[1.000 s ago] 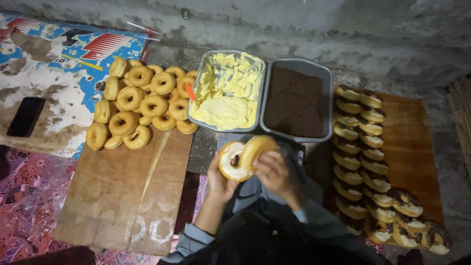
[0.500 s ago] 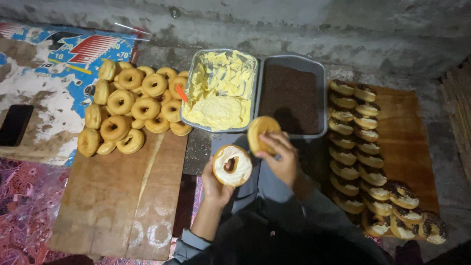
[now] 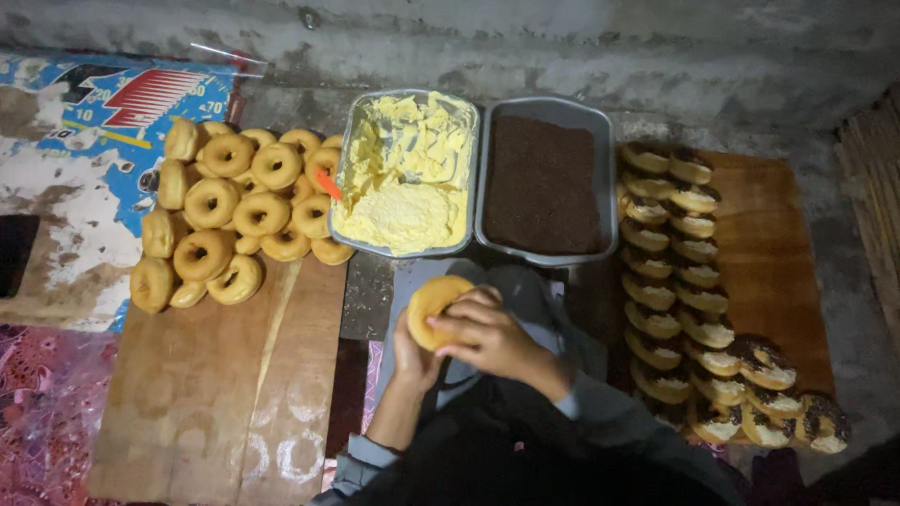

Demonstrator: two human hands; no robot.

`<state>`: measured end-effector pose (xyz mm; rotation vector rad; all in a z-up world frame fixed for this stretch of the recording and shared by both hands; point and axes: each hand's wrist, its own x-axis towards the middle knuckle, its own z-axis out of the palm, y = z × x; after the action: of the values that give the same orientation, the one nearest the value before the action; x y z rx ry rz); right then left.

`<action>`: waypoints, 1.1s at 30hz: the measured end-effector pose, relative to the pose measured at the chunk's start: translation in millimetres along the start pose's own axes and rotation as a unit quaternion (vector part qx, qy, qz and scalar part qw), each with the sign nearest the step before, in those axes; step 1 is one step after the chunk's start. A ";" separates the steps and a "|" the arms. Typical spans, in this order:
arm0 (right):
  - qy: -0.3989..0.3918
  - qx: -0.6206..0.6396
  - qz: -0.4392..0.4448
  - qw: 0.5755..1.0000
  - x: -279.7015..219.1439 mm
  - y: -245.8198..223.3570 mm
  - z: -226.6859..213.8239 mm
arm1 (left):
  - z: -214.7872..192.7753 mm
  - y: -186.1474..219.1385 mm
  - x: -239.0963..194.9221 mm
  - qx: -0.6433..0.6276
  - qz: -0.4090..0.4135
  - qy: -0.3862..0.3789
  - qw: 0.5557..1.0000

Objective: The person splits plain donuts in half, spreads a yellow filling on the bottom half, and dips the top half into a tray of dark crumbs before assembling them. The finished donuts are placed in a row on a wooden board.

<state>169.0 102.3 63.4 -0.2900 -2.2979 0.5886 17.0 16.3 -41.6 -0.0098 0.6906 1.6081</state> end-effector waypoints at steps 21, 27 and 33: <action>0.262 0.407 0.520 0.704 -111.7 353.8 -5.2 | -40.9 -70.3 84.3 0.025 -0.037 -0.047 0.998; 0.089 -0.048 0.431 0.896 -112.6 350.4 25.2 | -70.9 -76.0 101.3 -0.028 -0.026 -0.009 0.999; 0.165 0.230 0.554 0.783 -132.8 302.0 -41.9 | -80.7 -74.2 102.5 -0.046 -0.016 -0.055 0.997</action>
<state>302.6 329.5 -139.5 -1.4024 -1.3694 1.4863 35.2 73.4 -179.2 0.0010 0.5278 1.5962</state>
